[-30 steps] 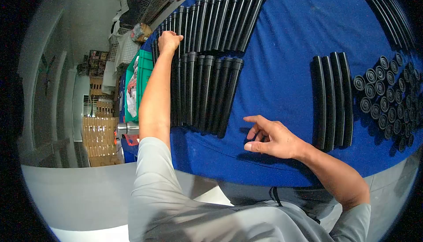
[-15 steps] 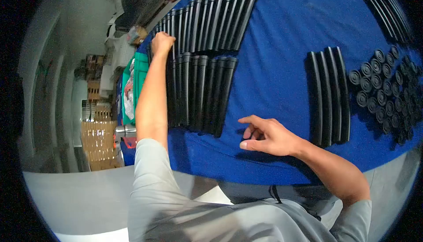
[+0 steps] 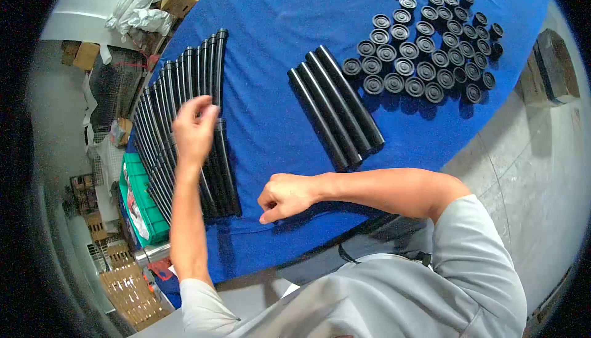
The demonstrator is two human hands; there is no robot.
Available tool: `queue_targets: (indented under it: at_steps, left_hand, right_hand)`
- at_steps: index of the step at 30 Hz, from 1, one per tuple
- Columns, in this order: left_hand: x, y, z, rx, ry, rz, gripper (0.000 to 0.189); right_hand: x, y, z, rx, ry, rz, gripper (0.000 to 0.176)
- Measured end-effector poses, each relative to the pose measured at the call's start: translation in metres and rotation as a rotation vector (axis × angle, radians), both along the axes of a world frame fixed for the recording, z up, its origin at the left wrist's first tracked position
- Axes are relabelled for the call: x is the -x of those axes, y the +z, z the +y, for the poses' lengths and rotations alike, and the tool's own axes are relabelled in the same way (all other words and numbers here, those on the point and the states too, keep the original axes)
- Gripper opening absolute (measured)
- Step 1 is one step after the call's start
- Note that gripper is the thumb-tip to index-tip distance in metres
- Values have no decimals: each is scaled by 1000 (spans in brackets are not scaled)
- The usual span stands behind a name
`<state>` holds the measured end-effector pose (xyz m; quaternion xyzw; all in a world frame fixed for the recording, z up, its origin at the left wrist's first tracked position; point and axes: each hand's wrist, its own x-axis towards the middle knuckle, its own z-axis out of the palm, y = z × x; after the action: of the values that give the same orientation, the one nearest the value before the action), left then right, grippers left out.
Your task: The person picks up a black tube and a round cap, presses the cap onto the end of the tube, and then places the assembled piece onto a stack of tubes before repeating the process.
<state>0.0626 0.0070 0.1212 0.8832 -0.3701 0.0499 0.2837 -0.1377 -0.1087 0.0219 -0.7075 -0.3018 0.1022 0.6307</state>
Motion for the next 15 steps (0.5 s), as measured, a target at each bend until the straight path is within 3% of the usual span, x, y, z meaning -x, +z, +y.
queue_targets:
  at_steps: [2, 4, 7, 8, 13, 14, 15]
  left_hand:
    - [42, -22, -24, -51, -260, -63, 30]
    - [83, -41, -44, -100, -393, -52, 44]
    - [119, -51, -63, -300, -523, -105, 66]
    - [125, -54, -65, -353, -540, -126, 65]
    - [118, -68, -46, -131, -422, -186, 44]
    - [114, -71, -42, -4, -353, -151, 39]
    - [115, -65, -37, -102, -215, -16, 42]
  right_hand:
    - [9, -6, 7, 111, -8, -216, 43]
    - [19, -8, 10, 210, -17, -432, 42]
    - [26, -9, 11, 272, -6, -552, 38]
    - [26, -12, 13, 273, -2, -592, 38]
    - [33, -11, 19, 260, 18, -639, 38]
    - [36, -9, 19, 253, 21, -653, 38]
    - [37, -9, 20, 241, 16, -670, 37]
